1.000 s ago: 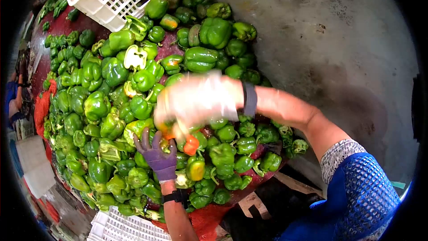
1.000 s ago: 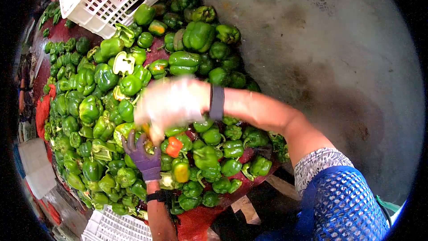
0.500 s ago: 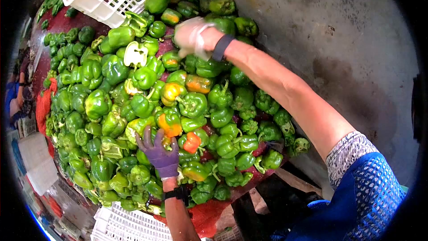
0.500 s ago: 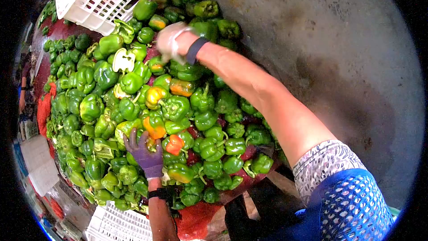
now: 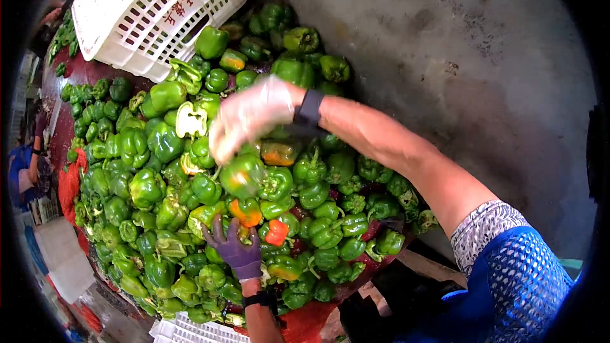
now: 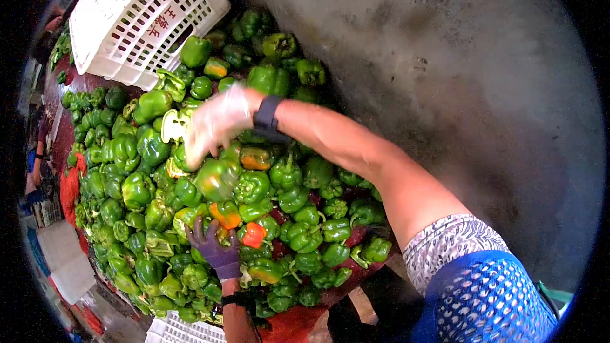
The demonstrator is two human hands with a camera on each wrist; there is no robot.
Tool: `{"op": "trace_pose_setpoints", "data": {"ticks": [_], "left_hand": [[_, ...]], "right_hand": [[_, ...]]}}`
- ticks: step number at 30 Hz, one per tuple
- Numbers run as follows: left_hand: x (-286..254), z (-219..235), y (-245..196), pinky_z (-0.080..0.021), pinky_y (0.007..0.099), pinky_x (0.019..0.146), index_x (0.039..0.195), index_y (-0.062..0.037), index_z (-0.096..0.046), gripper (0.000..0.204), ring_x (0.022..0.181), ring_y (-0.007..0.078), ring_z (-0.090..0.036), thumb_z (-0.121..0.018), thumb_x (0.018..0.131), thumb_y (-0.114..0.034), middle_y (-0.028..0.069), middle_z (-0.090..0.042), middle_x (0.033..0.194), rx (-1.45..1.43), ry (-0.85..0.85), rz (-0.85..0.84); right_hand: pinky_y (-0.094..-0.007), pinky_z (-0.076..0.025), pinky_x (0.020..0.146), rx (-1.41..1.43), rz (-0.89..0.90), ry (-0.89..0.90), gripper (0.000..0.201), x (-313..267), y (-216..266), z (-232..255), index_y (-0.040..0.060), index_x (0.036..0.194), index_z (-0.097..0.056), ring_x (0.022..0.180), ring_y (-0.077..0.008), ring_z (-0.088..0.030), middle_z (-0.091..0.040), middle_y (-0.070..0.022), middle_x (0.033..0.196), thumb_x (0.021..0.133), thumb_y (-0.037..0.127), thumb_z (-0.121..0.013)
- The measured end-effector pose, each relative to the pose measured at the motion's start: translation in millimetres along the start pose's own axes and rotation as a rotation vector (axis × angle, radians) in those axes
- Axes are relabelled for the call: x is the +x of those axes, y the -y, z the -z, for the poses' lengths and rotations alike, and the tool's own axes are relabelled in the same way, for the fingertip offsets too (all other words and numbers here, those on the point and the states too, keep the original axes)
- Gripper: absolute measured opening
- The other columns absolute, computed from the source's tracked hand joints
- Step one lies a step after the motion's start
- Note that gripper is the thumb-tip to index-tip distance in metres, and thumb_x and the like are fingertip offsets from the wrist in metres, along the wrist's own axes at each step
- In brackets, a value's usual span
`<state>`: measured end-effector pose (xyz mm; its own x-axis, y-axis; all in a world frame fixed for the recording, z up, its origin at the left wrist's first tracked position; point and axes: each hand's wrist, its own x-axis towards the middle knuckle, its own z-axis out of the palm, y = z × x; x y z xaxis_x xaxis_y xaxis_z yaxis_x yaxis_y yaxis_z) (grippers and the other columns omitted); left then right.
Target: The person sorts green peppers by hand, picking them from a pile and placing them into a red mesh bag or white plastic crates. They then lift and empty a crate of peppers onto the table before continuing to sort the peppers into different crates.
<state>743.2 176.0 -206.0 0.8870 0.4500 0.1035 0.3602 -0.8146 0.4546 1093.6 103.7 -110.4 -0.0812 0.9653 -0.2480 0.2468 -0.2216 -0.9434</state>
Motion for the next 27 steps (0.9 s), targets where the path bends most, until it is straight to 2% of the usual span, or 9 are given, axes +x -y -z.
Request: {"op": "trace_pose_setpoints", "data": {"ticks": [3, 8, 11, 14, 17, 21, 22, 25, 27], "left_hand": [[-2, -3, 7, -0.032, 0.0623, 0.115, 0.108, -0.0117, -0.067, 0.040, 0.146, 0.0501, -0.025, -0.080, 0.071, -0.013, 0.0158, -0.047, 0.144, -0.004, -0.004, -0.003], [-2, -1, 4, -0.031, 0.0620, 0.116, 0.110, -0.0127, -0.067, 0.045, 0.146, 0.0496, -0.025, -0.081, 0.067, -0.014, 0.0157, -0.047, 0.144, 0.053, 0.070, 0.052], [-1, -1, 3, -0.030, 0.0631, 0.116, 0.110, -0.0127, -0.067, 0.045, 0.145, 0.0505, -0.025, -0.080, 0.067, -0.013, 0.0168, -0.047, 0.144, 0.027, 0.046, 0.029], [0, -1, 3, -0.029, 0.0656, 0.115, 0.109, -0.0128, -0.067, 0.043, 0.144, 0.0518, -0.026, -0.078, 0.067, -0.011, 0.0173, -0.046, 0.144, -0.001, 0.040, 0.026], [0, -2, 6, -0.026, 0.0662, 0.116, 0.112, -0.0150, -0.063, 0.046, 0.143, 0.0500, -0.028, -0.078, 0.069, -0.016, 0.0161, -0.048, 0.144, 0.036, 0.027, -0.013], [1, -2, 4, -0.025, 0.0648, 0.118, 0.113, -0.0151, -0.063, 0.047, 0.142, 0.0488, -0.030, -0.079, 0.069, -0.020, 0.0157, -0.049, 0.143, 0.045, 0.042, 0.000], [-1, -2, 5, -0.025, 0.0648, 0.118, 0.112, -0.0148, -0.063, 0.046, 0.142, 0.0488, -0.031, -0.079, 0.069, -0.021, 0.0159, -0.049, 0.142, 0.042, 0.047, 0.020], [0, -1, 3, -0.027, 0.0654, 0.116, 0.111, -0.0139, -0.066, 0.048, 0.143, 0.0516, -0.027, -0.080, 0.065, -0.015, 0.0164, -0.048, 0.143, 0.039, 0.068, 0.047], [2, 0, 3, -0.030, 0.0661, 0.115, 0.108, -0.0135, -0.069, 0.048, 0.143, 0.0530, -0.026, -0.081, 0.062, -0.014, 0.0166, -0.048, 0.143, 0.038, 0.088, 0.065]], "right_hand": [[-0.0438, -0.054, 0.069, -0.843, -0.313, -0.554, 0.030, 27, -69, 86, 0.0023, 0.099, -0.076, 0.078, -0.0341, -0.070, -0.072, -0.0218, 0.087, 0.087, 0.030, -0.070], [-0.0473, -0.057, 0.086, -0.650, -0.741, -0.622, 0.037, 43, -133, 112, 0.0012, 0.112, -0.074, 0.101, -0.0361, -0.072, -0.073, -0.0210, 0.114, 0.084, 0.025, -0.071], [-0.0474, -0.054, 0.093, -0.522, -0.708, -0.450, 0.086, 62, -174, 105, 0.0040, 0.139, -0.055, 0.109, -0.0379, -0.068, -0.068, -0.0222, 0.126, 0.065, 0.034, -0.088], [-0.0450, -0.056, 0.077, -0.287, -0.683, -0.477, 0.075, 41, -128, 87, -0.0005, 0.128, -0.060, 0.093, -0.0323, -0.070, -0.071, -0.0224, 0.103, 0.066, 0.033, -0.088], [-0.0387, -0.051, 0.061, -0.425, -0.247, -0.540, 0.053, 19, -72, 65, -0.0008, 0.112, -0.066, 0.077, -0.0217, -0.065, -0.069, -0.0164, 0.083, 0.077, 0.036, -0.082], [-0.0343, -0.051, 0.071, 0.056, -0.178, -0.394, 0.038, -8, 12, 27, 0.0045, 0.102, -0.074, 0.077, -0.0119, -0.060, -0.069, -0.0031, 0.078, 0.097, 0.041, -0.067], [-0.0372, -0.052, 0.067, -0.078, 0.058, -0.520, 0.032, 17, -51, 38, 0.0050, 0.098, -0.073, 0.075, -0.0123, -0.061, -0.070, -0.0052, 0.079, 0.098, 0.036, -0.063], [-0.0387, -0.052, 0.063, -0.610, -0.273, -0.905, 0.019, 39, -118, 114, -0.0010, 0.086, -0.065, 0.068, -0.0249, -0.063, -0.063, -0.0135, 0.073, 0.089, 0.018, -0.062], [-0.0422, -0.055, 0.070, -0.782, -0.413, -0.782, 0.024, 58, -143, 140, 0.0014, 0.106, -0.067, 0.081, -0.0306, -0.068, -0.067, -0.0173, 0.087, 0.090, 0.020, -0.065]]}}
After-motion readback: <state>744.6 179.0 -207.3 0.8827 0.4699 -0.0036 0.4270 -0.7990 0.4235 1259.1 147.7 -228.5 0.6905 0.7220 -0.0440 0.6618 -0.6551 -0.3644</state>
